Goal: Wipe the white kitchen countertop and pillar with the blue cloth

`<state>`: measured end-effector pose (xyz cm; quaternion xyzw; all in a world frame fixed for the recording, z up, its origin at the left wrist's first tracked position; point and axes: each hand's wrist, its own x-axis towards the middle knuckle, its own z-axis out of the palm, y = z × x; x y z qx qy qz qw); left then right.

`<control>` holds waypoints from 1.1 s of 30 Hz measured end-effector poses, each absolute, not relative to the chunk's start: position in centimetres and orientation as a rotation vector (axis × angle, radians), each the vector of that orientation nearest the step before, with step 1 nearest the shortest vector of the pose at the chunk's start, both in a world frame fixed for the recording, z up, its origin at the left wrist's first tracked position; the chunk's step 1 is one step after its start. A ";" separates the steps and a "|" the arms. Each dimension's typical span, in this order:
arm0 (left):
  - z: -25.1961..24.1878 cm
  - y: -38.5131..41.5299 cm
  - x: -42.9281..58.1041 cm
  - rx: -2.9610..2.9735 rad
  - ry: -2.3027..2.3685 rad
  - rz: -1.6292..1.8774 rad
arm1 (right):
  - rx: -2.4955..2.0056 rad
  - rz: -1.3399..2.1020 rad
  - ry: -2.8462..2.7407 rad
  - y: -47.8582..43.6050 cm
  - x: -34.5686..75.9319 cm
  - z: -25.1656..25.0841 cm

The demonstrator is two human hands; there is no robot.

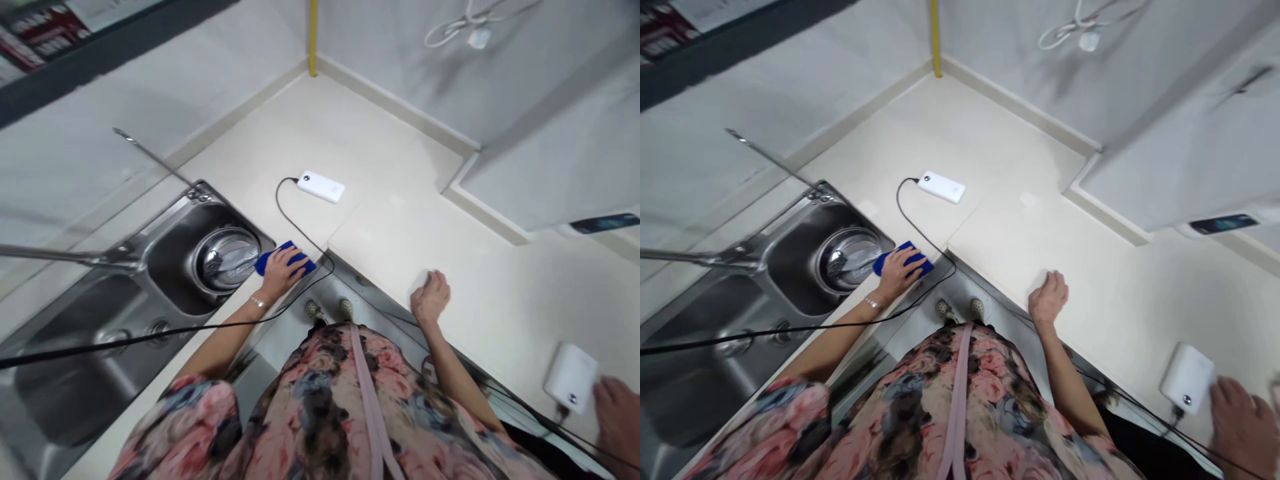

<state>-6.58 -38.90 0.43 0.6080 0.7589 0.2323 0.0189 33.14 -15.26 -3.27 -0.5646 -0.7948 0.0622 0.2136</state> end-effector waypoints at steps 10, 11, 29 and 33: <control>-0.2 -44.2 -8.1 2.281 2.004 0.716 | -1.605 0.163 -2.211 -14.9 32.4 -3.6; -0.3 -44.4 -8.7 2.295 1.970 0.709 | -1.611 0.172 -2.209 -14.9 32.4 -3.6; -1.5 -31.4 -11.8 2.376 1.955 0.830 | -1.784 0.289 -2.255 -13.6 30.8 -2.1; -2.0 -31.2 -12.2 2.401 1.902 0.880 | -1.784 0.303 -2.248 -13.5 30.8 -1.8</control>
